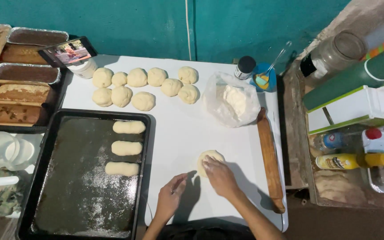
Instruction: Rolling and shaping pieces of dough into small loaves and placing them on a baking tray.
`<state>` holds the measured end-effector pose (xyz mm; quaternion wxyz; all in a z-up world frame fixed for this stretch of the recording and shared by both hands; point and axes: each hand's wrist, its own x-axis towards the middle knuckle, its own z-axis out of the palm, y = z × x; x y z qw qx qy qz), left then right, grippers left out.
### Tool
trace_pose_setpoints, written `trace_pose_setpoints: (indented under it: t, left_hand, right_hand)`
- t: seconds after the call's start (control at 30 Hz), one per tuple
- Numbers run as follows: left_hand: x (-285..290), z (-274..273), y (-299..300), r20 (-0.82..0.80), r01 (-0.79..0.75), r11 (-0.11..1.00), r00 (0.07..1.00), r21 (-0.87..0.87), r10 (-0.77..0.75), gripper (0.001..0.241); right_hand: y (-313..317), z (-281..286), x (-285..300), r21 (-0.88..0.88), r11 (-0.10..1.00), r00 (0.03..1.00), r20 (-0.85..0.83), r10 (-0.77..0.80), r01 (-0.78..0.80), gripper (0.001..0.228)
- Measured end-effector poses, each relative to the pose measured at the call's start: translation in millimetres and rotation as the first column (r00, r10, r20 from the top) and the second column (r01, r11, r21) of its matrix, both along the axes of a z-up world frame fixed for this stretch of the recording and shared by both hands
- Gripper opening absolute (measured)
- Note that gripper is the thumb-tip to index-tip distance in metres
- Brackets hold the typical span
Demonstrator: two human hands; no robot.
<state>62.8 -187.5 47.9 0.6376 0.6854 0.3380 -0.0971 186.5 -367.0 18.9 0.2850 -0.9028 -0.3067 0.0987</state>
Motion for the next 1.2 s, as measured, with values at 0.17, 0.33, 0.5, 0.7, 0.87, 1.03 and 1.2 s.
trace_pose_setpoints:
  t: [0.17,0.33,0.5,0.7,0.87,1.03,1.2]
  left_hand:
    - [-6.6,-23.8,2.5,0.12,0.015,1.0,0.993,0.009,-0.016,0.034]
    - [-5.5,-17.8,3.2,0.143,0.044,0.999,0.989,0.03,-0.048,0.037]
    - [-14.4,-58.8,-0.5,0.239,0.011,0.992,0.971,-0.127,0.02,0.041]
    - [-12.8,-34.5,-4.2,0.222,0.052,0.99,0.975,-0.134,-0.021,0.039]
    - [-12.9,-50.2,-5.2,0.2,0.042,0.99,0.98,-0.137,-0.014,0.039]
    - [-16.8,-66.8,-10.5,0.221,0.047,0.986,0.975,-0.157,-0.012,0.038]
    - [-16.9,-75.0,-11.0,0.214,0.041,0.977,0.977,-0.209,0.005,0.038]
  right_hand:
    - [-10.0,-24.5,39.6,0.082,0.996,0.985,-0.169,0.039,-0.026,0.036]
    - [-10.9,9.3,7.8,0.084,0.99,0.992,-0.057,0.116,-0.111,0.035]
    - [-15.5,0.7,-36.9,-0.148,0.964,0.934,0.254,0.252,-0.22,0.052]
    - [-28.5,-5.9,-58.6,-0.079,0.986,0.988,0.026,0.151,-0.148,0.054]
    - [-41.5,-6.7,-55.7,-0.06,0.997,0.998,0.027,0.055,-0.053,0.046]
    - [-39.1,19.8,-15.2,-0.085,0.981,0.95,-0.247,-0.189,0.173,0.036]
    - [-29.9,-2.6,12.0,-0.089,0.995,0.982,0.173,0.069,-0.054,0.046]
